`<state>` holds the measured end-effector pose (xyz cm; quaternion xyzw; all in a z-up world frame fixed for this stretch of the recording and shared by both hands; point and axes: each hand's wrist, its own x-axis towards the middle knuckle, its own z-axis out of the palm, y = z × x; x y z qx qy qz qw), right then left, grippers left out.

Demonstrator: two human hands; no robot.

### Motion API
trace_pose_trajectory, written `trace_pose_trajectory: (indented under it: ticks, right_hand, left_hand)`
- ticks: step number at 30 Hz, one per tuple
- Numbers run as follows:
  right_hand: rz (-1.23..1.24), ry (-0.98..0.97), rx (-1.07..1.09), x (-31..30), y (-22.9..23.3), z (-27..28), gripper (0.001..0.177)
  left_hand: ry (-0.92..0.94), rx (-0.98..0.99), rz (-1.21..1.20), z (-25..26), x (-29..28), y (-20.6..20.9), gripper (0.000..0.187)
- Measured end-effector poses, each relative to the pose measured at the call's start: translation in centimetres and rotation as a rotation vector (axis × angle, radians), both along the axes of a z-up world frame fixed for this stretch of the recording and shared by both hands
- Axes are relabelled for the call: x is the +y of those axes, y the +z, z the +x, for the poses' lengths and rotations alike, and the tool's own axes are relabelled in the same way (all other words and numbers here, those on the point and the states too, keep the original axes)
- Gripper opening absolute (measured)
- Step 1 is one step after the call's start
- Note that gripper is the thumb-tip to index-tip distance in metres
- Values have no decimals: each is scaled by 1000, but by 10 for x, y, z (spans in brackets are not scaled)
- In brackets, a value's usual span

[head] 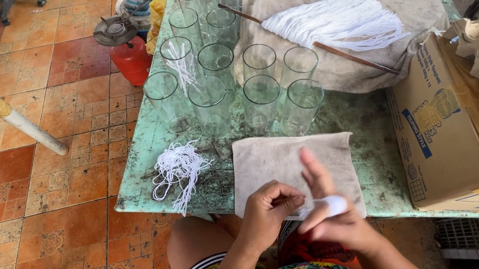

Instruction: The person is untangling and organizing individual white candle wicks on a small cloth, preparing them for candle assembly.

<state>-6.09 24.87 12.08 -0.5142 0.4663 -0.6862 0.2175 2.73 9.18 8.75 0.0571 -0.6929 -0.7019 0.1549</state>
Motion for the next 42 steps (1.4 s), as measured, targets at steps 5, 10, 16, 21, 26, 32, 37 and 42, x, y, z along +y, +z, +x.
trace_pose_trajectory:
  ticks: [5, 10, 16, 21, 26, 32, 37, 42]
  right_hand:
    - [-394, -97, -516, 49, -4, -60, 27]
    - [-330, -254, -453, 64, 25, -79, 80]
    - [-67, -107, -404, 11, -1, -49, 96]
    - [422, -88, -415, -29, -38, -27, 46]
    - [485, -237, -137, -90, -53, -29, 23]
    - [571, -247, 0, -175, -61, -55, 17]
    - [874, -417, 571, -253, -83, -62, 30]
    - [1031, -274, 834, -313, -159, -94, 32]
  left_hand:
    - [31, -147, 58, 9, -13, 0, 7]
    - [172, -210, -221, 26, -76, -19, 8]
    - [581, -452, -790, 30, -165, -52, 11]
    - [638, -373, -964, 17, -199, -68, 9]
    - [788, -434, -826, 13, -207, -52, 6]
    - [880, -434, -828, 6, -211, -90, 11]
    - [923, -364, -880, 4, -210, -118, 16]
    - [925, -297, -915, 6, -209, -126, 20]
